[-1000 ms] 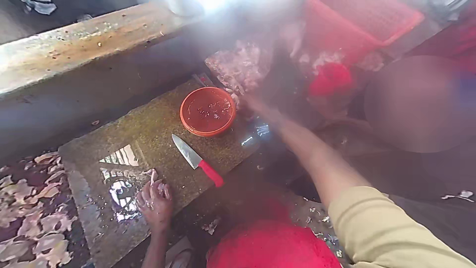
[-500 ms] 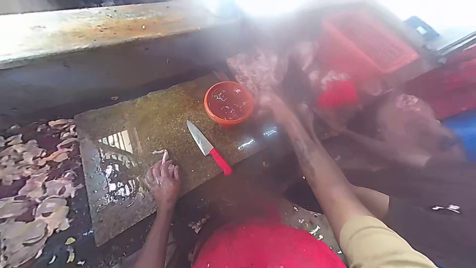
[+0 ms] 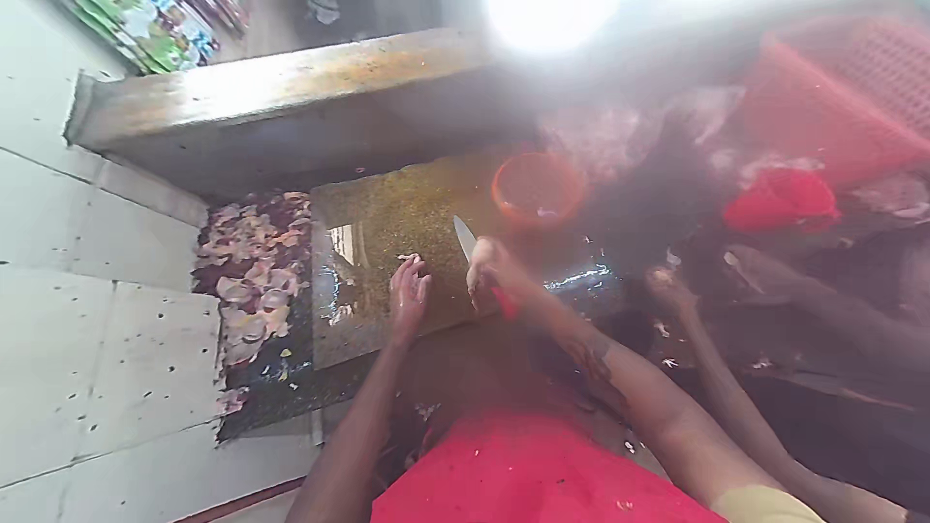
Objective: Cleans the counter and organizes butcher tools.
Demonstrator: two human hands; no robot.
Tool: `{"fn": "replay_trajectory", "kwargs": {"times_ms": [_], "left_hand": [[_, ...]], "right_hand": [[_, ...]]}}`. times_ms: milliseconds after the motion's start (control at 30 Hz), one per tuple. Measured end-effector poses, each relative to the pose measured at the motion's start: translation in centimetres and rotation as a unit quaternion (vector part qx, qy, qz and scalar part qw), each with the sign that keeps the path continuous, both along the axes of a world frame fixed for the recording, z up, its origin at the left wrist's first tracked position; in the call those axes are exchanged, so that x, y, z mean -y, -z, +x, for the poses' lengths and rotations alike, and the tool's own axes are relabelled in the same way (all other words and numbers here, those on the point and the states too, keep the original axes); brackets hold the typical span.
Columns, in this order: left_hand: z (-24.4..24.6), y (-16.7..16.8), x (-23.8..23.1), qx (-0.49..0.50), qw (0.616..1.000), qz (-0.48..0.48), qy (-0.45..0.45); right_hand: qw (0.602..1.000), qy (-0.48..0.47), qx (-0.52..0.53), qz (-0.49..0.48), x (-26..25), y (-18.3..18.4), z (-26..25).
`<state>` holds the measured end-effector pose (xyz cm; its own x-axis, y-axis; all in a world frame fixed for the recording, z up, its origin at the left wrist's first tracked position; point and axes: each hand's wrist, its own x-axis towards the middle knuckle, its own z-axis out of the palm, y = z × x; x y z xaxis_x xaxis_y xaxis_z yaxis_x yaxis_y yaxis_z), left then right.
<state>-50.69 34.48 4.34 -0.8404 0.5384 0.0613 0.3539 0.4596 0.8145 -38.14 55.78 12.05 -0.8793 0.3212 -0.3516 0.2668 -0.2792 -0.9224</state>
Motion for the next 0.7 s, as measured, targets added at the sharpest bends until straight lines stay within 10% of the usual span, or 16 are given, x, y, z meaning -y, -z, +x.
{"fn": "replay_trajectory", "kwargs": {"times_ms": [167, 367, 700], "left_hand": [[2.1, -4.0, -2.4, 0.322, 0.936, 0.144, 0.008], [3.7, -4.5, -4.6, 0.385, 0.844, 0.311, -0.207], [6.3, -5.0, -6.9, 0.103, 0.986, 0.048, -0.123]], "right_hand": [[0.963, -0.155, -0.015, 0.219, 4.0, 1.7, -3.9], [0.955, -0.118, -0.015, 0.273, 6.6, 3.9, -3.7], [0.925, -0.149, 0.051, 0.346, 6.0, 4.5, -0.6]]}}
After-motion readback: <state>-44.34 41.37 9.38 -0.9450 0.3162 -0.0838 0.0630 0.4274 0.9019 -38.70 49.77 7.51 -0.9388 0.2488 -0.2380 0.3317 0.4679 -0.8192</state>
